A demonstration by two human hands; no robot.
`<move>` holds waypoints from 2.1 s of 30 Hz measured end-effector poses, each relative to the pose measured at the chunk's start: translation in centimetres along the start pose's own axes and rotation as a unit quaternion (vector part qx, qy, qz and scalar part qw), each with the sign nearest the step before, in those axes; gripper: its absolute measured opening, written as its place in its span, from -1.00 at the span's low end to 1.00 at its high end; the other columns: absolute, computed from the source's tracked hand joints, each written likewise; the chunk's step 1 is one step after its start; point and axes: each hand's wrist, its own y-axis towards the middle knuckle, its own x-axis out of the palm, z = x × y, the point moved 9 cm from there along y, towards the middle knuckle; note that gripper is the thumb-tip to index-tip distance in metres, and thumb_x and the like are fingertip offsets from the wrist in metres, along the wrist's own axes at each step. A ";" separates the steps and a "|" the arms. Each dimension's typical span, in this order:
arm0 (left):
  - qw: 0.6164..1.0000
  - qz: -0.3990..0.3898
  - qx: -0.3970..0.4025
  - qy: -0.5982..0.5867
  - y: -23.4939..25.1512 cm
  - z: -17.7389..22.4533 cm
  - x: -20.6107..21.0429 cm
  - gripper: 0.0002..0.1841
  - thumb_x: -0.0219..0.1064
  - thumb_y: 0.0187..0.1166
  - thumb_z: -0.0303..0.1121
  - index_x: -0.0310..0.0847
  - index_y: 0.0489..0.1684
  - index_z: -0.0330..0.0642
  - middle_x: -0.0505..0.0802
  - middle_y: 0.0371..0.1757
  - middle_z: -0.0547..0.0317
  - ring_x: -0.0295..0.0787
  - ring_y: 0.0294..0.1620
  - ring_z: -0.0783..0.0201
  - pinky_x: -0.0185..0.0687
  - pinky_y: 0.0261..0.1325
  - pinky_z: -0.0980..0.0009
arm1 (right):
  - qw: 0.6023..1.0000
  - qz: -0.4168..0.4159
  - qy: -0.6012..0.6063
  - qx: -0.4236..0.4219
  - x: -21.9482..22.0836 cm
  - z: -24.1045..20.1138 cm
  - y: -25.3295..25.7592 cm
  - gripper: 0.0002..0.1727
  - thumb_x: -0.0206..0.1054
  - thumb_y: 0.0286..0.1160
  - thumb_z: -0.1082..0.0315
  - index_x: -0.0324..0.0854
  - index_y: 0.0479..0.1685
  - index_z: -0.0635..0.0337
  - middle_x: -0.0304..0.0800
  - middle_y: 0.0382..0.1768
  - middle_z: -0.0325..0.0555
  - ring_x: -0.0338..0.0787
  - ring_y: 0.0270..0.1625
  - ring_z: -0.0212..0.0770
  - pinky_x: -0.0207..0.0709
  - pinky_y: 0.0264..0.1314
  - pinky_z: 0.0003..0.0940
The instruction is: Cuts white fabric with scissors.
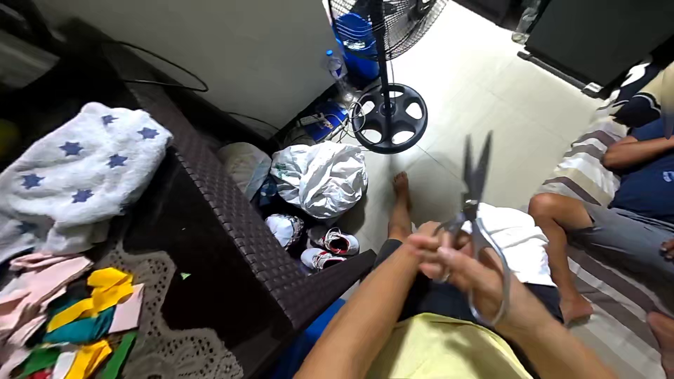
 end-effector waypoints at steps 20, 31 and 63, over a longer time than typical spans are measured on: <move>0.917 -0.001 -0.041 -0.396 -0.2 0.4 9.5 -0.70 0.02 0.86 -0.36 0.63 0.12 -0.39 0.84 -0.38 0.20 0.72 -0.54 0.46 0.68 -0.41 0.55 | 0.890 0.326 -0.315 0.056 -18.0 6.5 -6.3 -0.66 0.51 0.43 0.22 0.57 -0.07 0.30 0.74 -0.42 -0.26 0.70 -0.41 -0.47 0.60 -0.26 -0.50; 0.955 0.043 -0.041 -0.291 -0.5 0.3 10.4 -0.76 0.29 0.66 -0.36 0.58 0.08 -0.37 0.71 -0.21 0.09 0.65 -0.33 0.32 0.63 -0.18 0.35 | 0.894 0.355 -0.245 0.122 -18.9 6.1 -7.7 -0.77 0.43 0.38 0.55 0.49 -0.09 0.33 0.51 -0.43 -0.22 0.51 -0.45 -0.45 0.45 -0.34 -0.53; 0.919 0.223 0.323 -0.039 1.3 5.6 0.6 -0.54 0.27 0.44 -0.60 0.66 0.38 -0.39 0.82 0.25 -0.14 0.76 0.29 0.19 0.63 0.41 0.28 | 0.960 0.065 -0.016 0.271 -11.7 9.3 -15.8 -0.37 0.02 0.52 -0.48 0.51 -0.31 -0.08 0.55 -0.58 -0.52 0.61 -0.55 -0.56 0.53 -0.46 -0.64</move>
